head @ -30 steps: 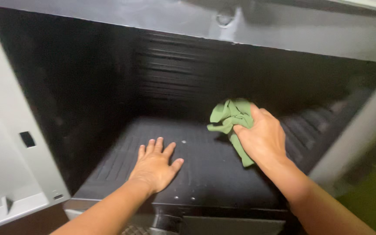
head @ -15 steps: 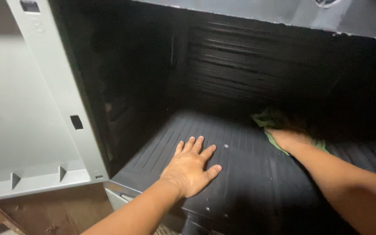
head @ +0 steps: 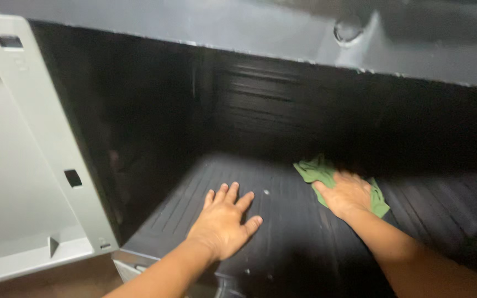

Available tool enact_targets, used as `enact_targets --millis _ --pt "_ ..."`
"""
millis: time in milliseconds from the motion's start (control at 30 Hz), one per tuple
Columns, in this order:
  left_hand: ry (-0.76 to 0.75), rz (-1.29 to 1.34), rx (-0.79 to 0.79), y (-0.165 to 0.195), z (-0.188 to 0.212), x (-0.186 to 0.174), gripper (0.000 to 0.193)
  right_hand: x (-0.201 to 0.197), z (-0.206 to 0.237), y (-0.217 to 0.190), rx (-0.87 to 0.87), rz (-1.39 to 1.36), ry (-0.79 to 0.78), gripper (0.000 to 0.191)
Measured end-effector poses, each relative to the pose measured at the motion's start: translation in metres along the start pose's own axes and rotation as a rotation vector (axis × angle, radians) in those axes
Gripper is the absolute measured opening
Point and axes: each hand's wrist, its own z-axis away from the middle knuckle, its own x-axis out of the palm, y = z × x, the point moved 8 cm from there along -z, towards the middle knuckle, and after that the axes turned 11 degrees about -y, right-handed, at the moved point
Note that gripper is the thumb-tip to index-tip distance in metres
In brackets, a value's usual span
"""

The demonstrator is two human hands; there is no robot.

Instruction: The person wipes the wooden closet shelves with a green cloth, then opens a plastic drawer cabinet, removes folded clothes from a drawer, and wipes the inside of the drawer with the cloth.

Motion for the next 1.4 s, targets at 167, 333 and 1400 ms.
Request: enact_targets --millis 167,333,1400 --pt "0.001 -0.023 -0.013 -0.004 -0.006 0.003 0.071 -0.014 0.052 -0.008 -0.043 -0.065 0.065 0.086" --pt "-0.085 -0.102 -0.061 -0.007 -0.013 0.005 0.073 -0.015 0.089 -0.007 -0.034 -0.083 -0.016 0.085" --pt "-0.049 -0.121 -0.108 -0.022 0.023 0.005 0.069 -0.117 0.188 -0.018 -0.147 -0.89 -0.112 0.037"
